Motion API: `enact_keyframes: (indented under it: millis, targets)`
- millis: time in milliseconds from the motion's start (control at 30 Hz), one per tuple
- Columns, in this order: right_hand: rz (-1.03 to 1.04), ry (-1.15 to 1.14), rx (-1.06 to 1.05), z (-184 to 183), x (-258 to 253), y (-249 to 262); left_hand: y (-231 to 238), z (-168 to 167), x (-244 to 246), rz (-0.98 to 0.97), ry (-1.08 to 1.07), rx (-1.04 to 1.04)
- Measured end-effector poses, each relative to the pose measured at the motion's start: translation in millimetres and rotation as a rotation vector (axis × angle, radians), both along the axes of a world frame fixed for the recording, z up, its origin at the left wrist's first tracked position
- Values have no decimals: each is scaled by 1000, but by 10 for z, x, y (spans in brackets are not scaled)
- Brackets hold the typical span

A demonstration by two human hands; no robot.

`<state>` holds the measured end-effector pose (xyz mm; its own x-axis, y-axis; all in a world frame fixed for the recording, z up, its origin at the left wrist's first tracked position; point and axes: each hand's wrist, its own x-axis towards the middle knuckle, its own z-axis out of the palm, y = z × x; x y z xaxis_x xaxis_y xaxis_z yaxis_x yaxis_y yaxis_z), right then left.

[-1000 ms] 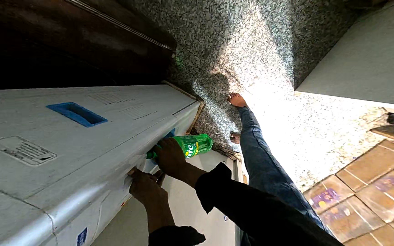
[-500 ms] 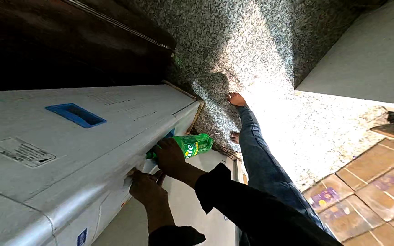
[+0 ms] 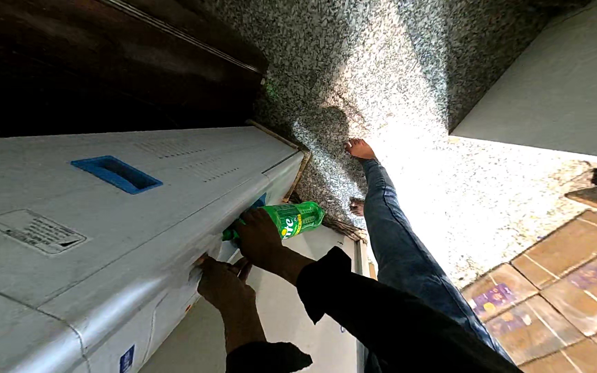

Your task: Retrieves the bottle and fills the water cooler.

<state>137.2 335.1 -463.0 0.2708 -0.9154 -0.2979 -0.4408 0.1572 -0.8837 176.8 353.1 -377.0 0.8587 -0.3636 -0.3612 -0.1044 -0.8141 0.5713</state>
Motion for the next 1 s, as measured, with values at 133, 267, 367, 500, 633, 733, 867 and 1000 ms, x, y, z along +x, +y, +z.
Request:
enact_keyframes:
  millis: [133,267,367,500,633,733,867,1000]
  targets:
    - [21,3,26,320,-287,-18,2,-6,13,5,2,1]
    - [45,4,48,478,-429,-35,15,5,33,-30,3,18]
    - [-43,-2,-27,142,-113,24,32,13,47,-88,-22,25]
    - [-92,-8,-62,-30,57,56,21,37,38,-66,-10,11]
    - [-61,-3,-60,-24,35,38,31,37,79,-61,-2,3]
    - [-56,-8,-52,-15,20,24,51,34,121,-89,-22,-12]
    - [-36,12,-47,-23,24,14,63,11,152,-82,-31,-26]
    - [-13,21,-41,-36,32,11,49,28,137,-68,-22,-14]
